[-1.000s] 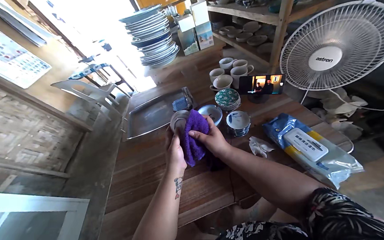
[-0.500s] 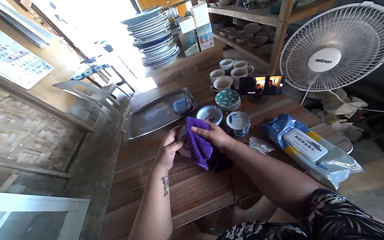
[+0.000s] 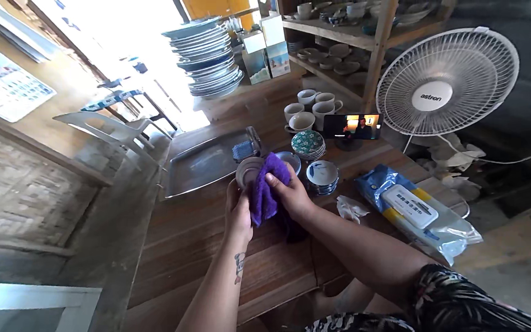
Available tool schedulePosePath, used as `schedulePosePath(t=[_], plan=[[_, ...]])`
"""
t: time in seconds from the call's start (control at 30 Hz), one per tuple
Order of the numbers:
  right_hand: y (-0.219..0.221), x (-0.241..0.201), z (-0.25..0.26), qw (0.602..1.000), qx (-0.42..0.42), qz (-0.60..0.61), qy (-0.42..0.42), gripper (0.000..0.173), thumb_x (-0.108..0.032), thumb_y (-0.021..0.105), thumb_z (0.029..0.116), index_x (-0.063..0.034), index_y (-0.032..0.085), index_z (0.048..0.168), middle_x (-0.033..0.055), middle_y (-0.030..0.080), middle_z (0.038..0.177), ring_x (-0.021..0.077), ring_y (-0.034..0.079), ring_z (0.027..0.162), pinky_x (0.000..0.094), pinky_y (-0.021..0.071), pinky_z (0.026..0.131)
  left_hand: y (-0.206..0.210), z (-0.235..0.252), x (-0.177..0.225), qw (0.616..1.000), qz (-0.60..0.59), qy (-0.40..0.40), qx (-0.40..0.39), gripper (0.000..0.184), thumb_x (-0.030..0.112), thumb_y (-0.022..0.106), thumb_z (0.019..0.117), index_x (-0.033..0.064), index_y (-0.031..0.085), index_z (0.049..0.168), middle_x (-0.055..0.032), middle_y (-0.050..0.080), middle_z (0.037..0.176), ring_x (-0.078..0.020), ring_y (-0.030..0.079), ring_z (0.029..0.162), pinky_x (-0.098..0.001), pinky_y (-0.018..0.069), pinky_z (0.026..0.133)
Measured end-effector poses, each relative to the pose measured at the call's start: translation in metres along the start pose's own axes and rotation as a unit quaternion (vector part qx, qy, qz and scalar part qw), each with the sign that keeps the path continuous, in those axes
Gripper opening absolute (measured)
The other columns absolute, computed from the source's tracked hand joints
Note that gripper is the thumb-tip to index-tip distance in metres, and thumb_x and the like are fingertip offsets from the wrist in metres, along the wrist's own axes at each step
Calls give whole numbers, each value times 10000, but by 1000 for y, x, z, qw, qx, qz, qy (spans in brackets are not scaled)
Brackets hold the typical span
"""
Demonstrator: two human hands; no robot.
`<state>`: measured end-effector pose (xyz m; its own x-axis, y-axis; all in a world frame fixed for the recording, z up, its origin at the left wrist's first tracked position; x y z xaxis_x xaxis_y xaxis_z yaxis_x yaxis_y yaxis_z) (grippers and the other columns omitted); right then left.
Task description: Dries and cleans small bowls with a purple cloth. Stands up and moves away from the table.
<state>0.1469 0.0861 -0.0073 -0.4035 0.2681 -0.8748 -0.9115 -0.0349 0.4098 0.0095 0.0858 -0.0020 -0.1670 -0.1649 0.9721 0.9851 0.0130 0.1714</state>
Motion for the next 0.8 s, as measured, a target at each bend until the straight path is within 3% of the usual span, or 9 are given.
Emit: schedulePosePath(t=[0.2, 0.33, 0.47, 0.63, 0.8], plan=[[9, 7, -5, 997, -47, -39, 43, 545, -65, 717, 925, -102, 458, 1403, 96, 675, 1120, 158, 685, 970, 366, 580, 875, -6, 1, 5, 998, -25, 24, 58, 344, 224, 375, 1098, 135, 479, 1413, -14, 672, 1157, -94, 669, 1030, -317, 573, 906], [5, 1, -5, 999, -8, -33, 17, 450, -107, 704, 944, -98, 518, 1354, 81, 688, 1078, 141, 686, 940, 355, 582, 853, -5, 1, 5, 999, 29, -8, 16, 357, 235, 397, 1090, 139, 472, 1426, -12, 684, 1141, -86, 676, 1015, -302, 576, 896], [3, -1, -4, 1000, -2, -20, 9, 357, -155, 675, 969, -83, 553, 1297, 73, 692, 1028, 130, 683, 899, 342, 582, 820, -13, 5, 10, 998, 50, 35, -13, 395, 179, 434, 1062, 114, 489, 1448, -21, 662, 1234, -90, 652, 1083, -311, 556, 939], [2, -3, -2, 998, -16, -12, 54, 305, -186, 654, 991, -76, 575, 1264, 71, 696, 993, 128, 680, 868, 338, 576, 805, -24, 10, 15, 995, 78, 40, -46, 401, 113, 461, 1004, 103, 531, 1399, 10, 693, 1087, -52, 679, 886, -246, 588, 763], [3, -3, 1, 989, -62, -23, 132, 355, -211, 649, 1001, -76, 571, 1320, 88, 703, 1001, 138, 682, 862, 336, 575, 802, -37, 15, 23, 980, 133, 53, -141, 417, 86, 515, 942, 104, 585, 1354, 26, 707, 1115, -22, 668, 886, -204, 570, 742]])
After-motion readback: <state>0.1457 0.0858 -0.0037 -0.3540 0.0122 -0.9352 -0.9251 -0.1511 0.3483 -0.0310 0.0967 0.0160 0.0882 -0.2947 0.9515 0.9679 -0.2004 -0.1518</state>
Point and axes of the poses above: each hand's wrist, its own z-axis towards the middle knuckle, its own y-axis out of the palm, x = y × z, the point moved 4 cm from there along z, towards the middle knuckle
